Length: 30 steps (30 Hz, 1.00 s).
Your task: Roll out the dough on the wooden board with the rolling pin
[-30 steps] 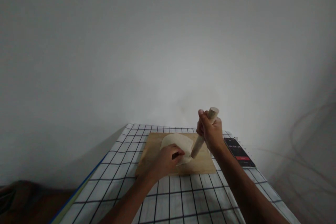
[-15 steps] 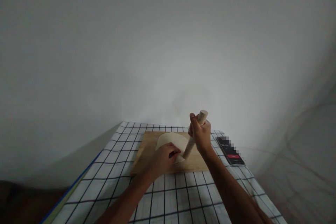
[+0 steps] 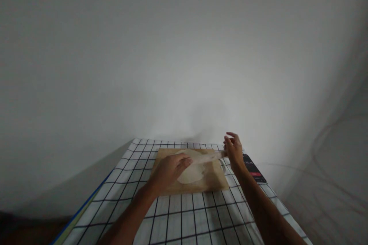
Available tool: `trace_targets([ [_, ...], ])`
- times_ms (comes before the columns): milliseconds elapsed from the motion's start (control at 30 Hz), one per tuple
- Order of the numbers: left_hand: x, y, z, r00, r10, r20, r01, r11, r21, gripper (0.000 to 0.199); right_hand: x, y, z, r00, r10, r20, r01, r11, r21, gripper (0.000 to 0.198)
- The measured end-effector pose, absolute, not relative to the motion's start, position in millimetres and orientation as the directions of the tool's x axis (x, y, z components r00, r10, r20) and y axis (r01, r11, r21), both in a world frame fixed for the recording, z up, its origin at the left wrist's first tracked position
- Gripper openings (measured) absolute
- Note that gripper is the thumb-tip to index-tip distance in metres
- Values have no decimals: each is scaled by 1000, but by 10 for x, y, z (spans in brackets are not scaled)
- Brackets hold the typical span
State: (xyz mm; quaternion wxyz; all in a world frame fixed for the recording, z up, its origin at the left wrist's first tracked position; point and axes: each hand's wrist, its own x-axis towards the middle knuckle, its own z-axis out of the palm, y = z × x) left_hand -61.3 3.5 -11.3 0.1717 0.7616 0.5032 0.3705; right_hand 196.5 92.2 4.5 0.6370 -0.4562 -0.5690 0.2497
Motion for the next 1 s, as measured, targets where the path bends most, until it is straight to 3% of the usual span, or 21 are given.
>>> trace_targets([
  [67, -707, 84, -152, 171, 913, 370, 737, -368, 566, 49, 2051, 929, -187, 45, 883, 467, 377, 418, -827, 49],
  [233, -841, 184, -291, 12, 934, 357, 849, -198, 490, 47, 1870, 778, -493, -169, 886, 432, 525, 452, -721, 53],
  [433, -896, 230, -384, -45, 945, 324, 896, -105, 431, 38, 1626, 662, -529, -275, 868, 414, 819, 437, -372, 35],
  [600, -810, 255, -424, -2, 910, 414, 915, -165, 368, 34, 1576, 687, -590, -238, 893, 382, 851, 381, -363, 34],
  [767, -748, 278, -422, -37, 883, 469, 900, -174, 399, 25, 1551, 874, -551, -229, 914, 334, 872, 345, -346, 34],
  [1000, -737, 342, -411, -132, 893, 430, 910, -62, 409, 29, 1432, 1362, -397, -462, 839, 288, 841, 518, -160, 38],
])
